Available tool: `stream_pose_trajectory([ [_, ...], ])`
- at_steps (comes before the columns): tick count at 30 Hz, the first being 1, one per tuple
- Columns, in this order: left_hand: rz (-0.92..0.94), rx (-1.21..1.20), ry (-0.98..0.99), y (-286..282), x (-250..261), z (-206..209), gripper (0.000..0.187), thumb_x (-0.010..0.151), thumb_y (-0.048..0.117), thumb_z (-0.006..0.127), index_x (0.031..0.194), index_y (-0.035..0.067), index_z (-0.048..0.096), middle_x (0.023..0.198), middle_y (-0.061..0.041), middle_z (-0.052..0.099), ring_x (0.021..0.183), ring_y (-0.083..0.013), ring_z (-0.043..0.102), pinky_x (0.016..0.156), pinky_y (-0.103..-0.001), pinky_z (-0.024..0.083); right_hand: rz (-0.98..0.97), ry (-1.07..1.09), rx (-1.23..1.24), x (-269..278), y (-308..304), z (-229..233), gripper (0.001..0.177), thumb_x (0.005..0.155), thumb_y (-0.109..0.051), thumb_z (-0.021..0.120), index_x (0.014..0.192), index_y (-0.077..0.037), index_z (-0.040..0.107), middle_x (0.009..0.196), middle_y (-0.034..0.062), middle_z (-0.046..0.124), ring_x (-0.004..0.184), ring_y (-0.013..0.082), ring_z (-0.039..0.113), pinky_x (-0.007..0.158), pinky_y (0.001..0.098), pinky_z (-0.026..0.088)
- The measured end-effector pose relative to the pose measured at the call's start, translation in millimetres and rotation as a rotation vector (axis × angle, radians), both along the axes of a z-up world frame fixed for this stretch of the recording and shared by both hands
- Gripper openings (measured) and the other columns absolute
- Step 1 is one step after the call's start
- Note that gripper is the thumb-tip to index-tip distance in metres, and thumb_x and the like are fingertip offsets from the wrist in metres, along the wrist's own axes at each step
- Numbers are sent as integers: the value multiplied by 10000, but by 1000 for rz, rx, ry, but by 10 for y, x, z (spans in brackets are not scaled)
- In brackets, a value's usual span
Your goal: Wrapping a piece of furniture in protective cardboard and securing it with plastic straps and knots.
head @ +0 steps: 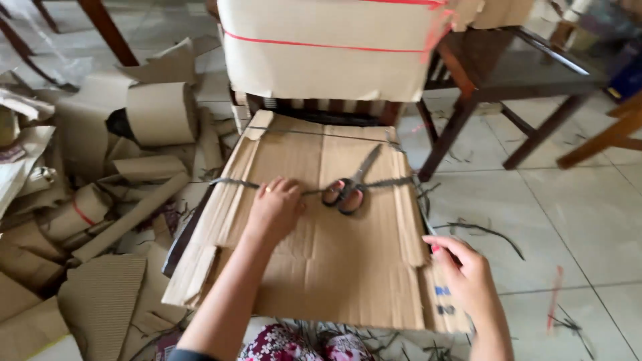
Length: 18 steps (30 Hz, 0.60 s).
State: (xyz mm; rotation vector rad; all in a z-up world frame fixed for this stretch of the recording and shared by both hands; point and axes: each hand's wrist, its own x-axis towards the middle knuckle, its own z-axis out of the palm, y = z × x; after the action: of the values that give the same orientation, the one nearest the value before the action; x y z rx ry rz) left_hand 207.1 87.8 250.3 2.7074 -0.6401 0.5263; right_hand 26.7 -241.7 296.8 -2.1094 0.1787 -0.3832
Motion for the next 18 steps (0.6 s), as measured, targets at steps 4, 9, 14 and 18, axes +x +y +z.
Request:
stream_pose_trajectory([
  [4,-80,-172,151,279,-317,515,263,781,92,723,1043,96,738,1177,-6,727,1228,-266,614,1014,-420,473,6,136,-128,217,116,-13,354,801,-78,786,1154,-84,770,809,17,552,630,136,539,575,263,473],
  [9,38,44,206,869,-330,802,150,887,285,661,914,159,738,1344,-15,649,1480,-349,393,1223,-678,203,-29,548,-284,532,175,111,852,698,-192,902,1474,-221,552,836,34,535,649,168,530,598,280,480],
  [14,206,-115,285,1309,-427,848,222,821,191,730,1039,157,706,1363,56,678,1448,-320,479,1202,-630,298,40,875,-404,966,322,584,957,769,-354,823,1577,-231,325,1381,107,569,1142,266,652,934,396,554],
  [18,-36,-173,456,915,-554,1036,92,864,221,680,851,141,724,1419,11,627,1513,-290,325,1269,-568,132,128,604,-331,1133,288,451,865,710,-334,878,1420,-122,432,1403,190,582,1260,365,621,991,468,538],
])
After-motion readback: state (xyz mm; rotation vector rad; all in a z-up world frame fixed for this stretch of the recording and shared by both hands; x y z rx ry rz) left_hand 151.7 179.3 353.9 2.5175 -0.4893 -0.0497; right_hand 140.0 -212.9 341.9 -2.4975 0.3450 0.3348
